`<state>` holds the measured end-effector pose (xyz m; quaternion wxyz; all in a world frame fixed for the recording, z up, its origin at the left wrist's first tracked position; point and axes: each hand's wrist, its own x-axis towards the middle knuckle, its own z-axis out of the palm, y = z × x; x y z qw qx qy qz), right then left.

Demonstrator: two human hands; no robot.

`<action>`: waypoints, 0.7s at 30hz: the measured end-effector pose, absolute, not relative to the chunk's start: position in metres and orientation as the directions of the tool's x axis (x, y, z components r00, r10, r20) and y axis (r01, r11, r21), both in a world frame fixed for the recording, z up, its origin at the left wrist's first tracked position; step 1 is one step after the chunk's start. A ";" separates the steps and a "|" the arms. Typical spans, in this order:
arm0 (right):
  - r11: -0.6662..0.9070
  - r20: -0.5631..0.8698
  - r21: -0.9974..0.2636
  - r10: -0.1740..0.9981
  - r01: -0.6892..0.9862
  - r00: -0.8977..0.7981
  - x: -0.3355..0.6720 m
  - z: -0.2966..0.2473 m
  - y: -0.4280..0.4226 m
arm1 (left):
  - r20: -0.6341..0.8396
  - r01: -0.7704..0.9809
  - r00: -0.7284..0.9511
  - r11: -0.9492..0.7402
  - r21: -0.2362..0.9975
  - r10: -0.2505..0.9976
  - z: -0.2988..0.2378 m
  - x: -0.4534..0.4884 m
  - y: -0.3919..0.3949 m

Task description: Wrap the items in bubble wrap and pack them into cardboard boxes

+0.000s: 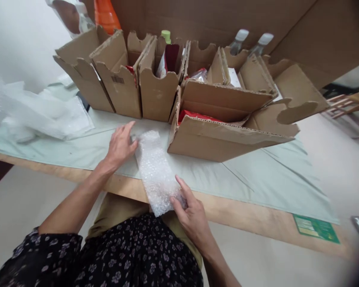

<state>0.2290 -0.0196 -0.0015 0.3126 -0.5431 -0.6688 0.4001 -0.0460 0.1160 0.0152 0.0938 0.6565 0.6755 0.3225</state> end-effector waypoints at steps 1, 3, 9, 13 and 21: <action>0.102 -0.007 -0.875 0.975 0.474 -0.223 0.228 -0.001 -0.017 | 0.322 0.842 -0.102 -0.090 0.531 0.941 0.012 -0.046 0.109; 0.099 -0.024 -0.892 0.964 0.441 -0.264 0.229 0.003 -0.014 | 0.365 0.820 -0.011 -0.200 0.536 0.931 0.010 -0.043 0.078; -0.207 -0.243 -0.967 0.923 0.145 -0.299 0.223 0.010 -0.004 | 0.220 0.534 0.420 -0.436 0.724 0.880 0.014 -0.021 -0.036; -0.228 -0.201 -0.972 0.937 -0.064 -0.286 0.207 0.001 0.003 | 0.275 0.630 0.172 -0.321 0.707 0.946 0.004 -0.012 -0.029; 0.426 0.279 -0.779 0.892 0.460 -0.355 0.218 0.006 0.011 | 0.266 0.796 -0.044 -0.128 0.592 0.963 -0.016 -0.016 0.015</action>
